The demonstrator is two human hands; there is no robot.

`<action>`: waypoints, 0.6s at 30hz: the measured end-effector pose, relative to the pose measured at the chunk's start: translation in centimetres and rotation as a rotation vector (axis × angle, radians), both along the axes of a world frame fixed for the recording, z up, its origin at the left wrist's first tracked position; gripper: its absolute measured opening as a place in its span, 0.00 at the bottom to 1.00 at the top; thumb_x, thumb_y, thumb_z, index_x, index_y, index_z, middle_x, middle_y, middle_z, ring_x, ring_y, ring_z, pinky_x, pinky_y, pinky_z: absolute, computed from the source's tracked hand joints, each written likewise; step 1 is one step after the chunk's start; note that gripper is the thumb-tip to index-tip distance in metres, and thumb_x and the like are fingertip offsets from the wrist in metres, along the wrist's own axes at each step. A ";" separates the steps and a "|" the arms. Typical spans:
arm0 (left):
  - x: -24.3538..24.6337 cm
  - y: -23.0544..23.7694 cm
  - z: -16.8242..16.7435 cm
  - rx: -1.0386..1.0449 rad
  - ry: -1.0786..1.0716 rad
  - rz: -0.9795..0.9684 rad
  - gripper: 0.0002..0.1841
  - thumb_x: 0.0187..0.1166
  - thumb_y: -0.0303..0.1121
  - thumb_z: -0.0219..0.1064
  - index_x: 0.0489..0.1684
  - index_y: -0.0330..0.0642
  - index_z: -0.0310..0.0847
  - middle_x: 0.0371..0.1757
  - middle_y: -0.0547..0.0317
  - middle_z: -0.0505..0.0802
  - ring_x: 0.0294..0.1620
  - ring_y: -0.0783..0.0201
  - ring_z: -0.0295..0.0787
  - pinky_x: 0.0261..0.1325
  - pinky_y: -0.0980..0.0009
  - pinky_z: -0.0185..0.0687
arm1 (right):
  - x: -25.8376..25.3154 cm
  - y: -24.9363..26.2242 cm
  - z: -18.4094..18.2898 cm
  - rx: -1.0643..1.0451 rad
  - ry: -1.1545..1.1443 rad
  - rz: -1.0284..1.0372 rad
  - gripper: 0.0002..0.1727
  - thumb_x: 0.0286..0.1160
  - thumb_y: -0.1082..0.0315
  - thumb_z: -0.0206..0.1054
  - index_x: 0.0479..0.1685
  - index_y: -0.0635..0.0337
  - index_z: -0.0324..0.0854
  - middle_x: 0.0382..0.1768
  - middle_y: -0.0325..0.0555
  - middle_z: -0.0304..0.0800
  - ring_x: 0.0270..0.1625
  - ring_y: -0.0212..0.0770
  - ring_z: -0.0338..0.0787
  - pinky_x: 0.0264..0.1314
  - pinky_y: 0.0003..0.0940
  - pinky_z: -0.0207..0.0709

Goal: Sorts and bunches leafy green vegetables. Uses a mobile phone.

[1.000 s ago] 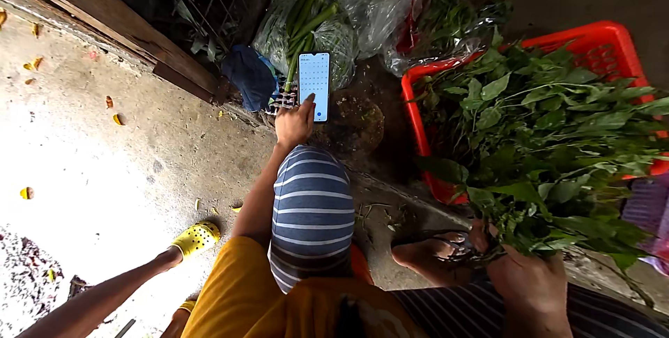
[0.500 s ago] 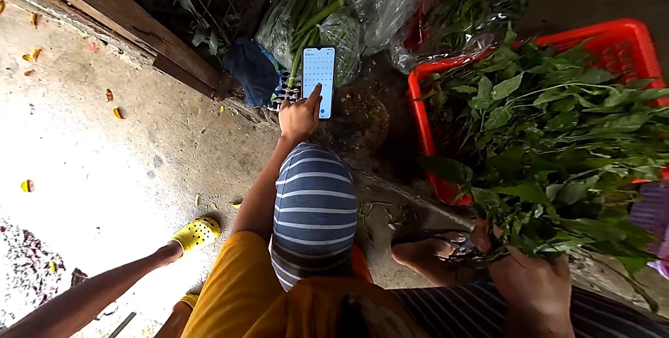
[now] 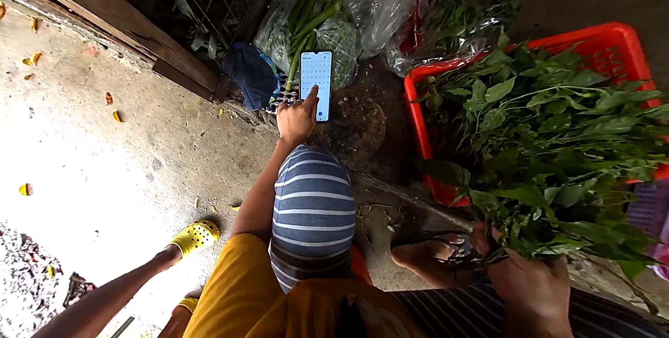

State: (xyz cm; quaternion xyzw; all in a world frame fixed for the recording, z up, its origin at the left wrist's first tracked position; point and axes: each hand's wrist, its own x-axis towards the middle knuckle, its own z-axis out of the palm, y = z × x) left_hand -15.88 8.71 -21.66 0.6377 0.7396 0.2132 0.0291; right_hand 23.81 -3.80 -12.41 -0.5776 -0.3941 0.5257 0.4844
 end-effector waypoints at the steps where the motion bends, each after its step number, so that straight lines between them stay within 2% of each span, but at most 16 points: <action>1: 0.0 0.0 0.0 -0.002 -0.001 0.001 0.21 0.90 0.38 0.54 0.75 0.51 0.85 0.32 0.46 0.96 0.33 0.44 0.93 0.47 0.44 0.79 | 0.0 0.0 0.0 -0.004 0.003 -0.005 0.10 0.76 0.73 0.54 0.47 0.50 0.76 0.26 0.29 0.89 0.22 0.26 0.84 0.31 0.23 0.83; 18: 0.0 0.0 0.0 -0.023 -0.009 0.007 0.21 0.90 0.39 0.53 0.76 0.52 0.84 0.33 0.46 0.96 0.34 0.44 0.93 0.49 0.44 0.79 | -0.1 0.0 0.1 -0.007 0.026 -0.005 0.10 0.76 0.74 0.54 0.47 0.50 0.76 0.27 0.30 0.90 0.23 0.26 0.84 0.30 0.22 0.83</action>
